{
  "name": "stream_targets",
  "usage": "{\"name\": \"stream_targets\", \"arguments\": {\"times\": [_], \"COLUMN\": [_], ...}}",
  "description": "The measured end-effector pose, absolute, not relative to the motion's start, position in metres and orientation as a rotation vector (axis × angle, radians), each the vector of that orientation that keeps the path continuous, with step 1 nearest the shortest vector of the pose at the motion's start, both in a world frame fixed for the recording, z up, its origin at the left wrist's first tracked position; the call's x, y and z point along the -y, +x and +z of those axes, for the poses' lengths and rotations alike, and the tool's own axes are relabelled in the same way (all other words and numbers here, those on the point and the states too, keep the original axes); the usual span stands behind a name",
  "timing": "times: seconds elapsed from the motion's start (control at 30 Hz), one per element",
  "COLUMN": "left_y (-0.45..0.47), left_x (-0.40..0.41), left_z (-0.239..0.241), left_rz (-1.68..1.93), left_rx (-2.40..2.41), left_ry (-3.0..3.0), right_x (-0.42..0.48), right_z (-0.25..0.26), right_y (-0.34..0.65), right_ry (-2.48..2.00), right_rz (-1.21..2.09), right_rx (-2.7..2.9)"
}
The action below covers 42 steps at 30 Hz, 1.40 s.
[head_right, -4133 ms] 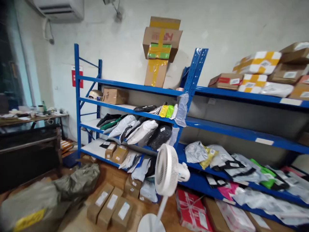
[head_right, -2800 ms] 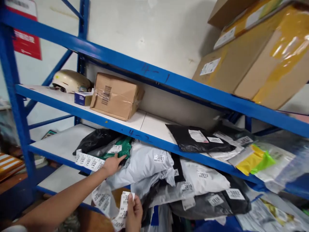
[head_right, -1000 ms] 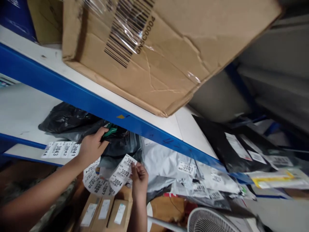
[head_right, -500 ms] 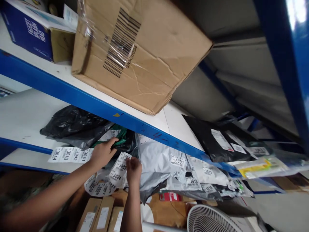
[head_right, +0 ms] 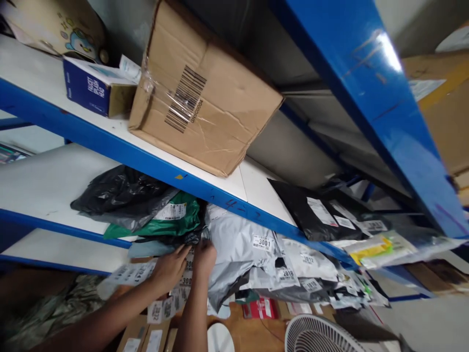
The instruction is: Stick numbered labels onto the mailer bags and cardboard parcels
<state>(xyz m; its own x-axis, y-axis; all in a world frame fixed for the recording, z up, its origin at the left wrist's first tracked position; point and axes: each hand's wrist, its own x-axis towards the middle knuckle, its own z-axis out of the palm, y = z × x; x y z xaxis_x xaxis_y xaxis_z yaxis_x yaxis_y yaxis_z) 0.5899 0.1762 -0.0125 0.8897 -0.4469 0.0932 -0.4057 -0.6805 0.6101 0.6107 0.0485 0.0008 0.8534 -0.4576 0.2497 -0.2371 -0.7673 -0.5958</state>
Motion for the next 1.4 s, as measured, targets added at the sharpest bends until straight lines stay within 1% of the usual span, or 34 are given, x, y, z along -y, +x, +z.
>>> {"name": "stream_targets", "arguments": {"times": [0.13,0.2,0.3,0.37,0.43,0.5,0.6,0.7,0.83,0.97,1.03,1.2,1.33,1.4], "left_y": [0.600,0.602,0.602,0.601,0.601,0.601,0.602,0.602,0.605,0.619,0.627,0.638,0.632,0.629], "left_x": [-0.176,-0.178,-0.186,-0.192,-0.197,-0.199,-0.198,-0.196,-0.199,-0.209,-0.216,-0.223,-0.213,-0.205], "left_z": [-0.013,-0.014,-0.013,-0.012,-0.010,-0.007,-0.001,0.001,-0.003,0.000,0.005,0.009,0.006,0.003], "left_rz": [-0.082,-0.060,-0.002,0.077,0.170,0.229,0.201,0.076,0.041,0.210,0.269,0.351,0.218,0.128], "left_rx": [0.691,0.708,0.685,0.620,0.533,0.420,0.335,0.489,0.559,0.447,0.373,0.385,0.705,0.756], "left_ry": [2.412,2.409,2.401,2.380,2.362,2.376,2.417,2.441,2.479,2.584,2.564,2.458,2.409,2.430], "right_x": [-0.047,-0.044,-0.035,-0.030,-0.030,-0.037,-0.054,-0.064,-0.065,-0.068,-0.072,-0.078,-0.080,-0.079], "right_z": [0.000,-0.005,-0.016,-0.019,-0.013,0.002,0.027,0.039,0.032,0.025,0.026,0.030,0.029,0.028], "right_y": [0.604,0.596,0.575,0.558,0.548,0.547,0.557,0.566,0.568,0.580,0.594,0.623,0.624,0.621], "right_ry": [-2.323,-2.223,-1.936,-1.720,-1.571,-1.519,-1.591,-1.677,-1.662,-1.659,-1.766,-2.401,-2.511,-2.532], "right_rz": [-0.475,-0.480,-0.438,-0.340,-0.229,-0.172,-0.157,-0.139,-0.147,-0.148,-0.207,-0.376,-0.444,-0.474], "right_rx": [-0.404,-0.456,-0.589,-0.564,-0.451,-0.326,-0.201,-0.128,-0.131,-0.154,-0.145,-0.288,-0.447,-0.512]}}
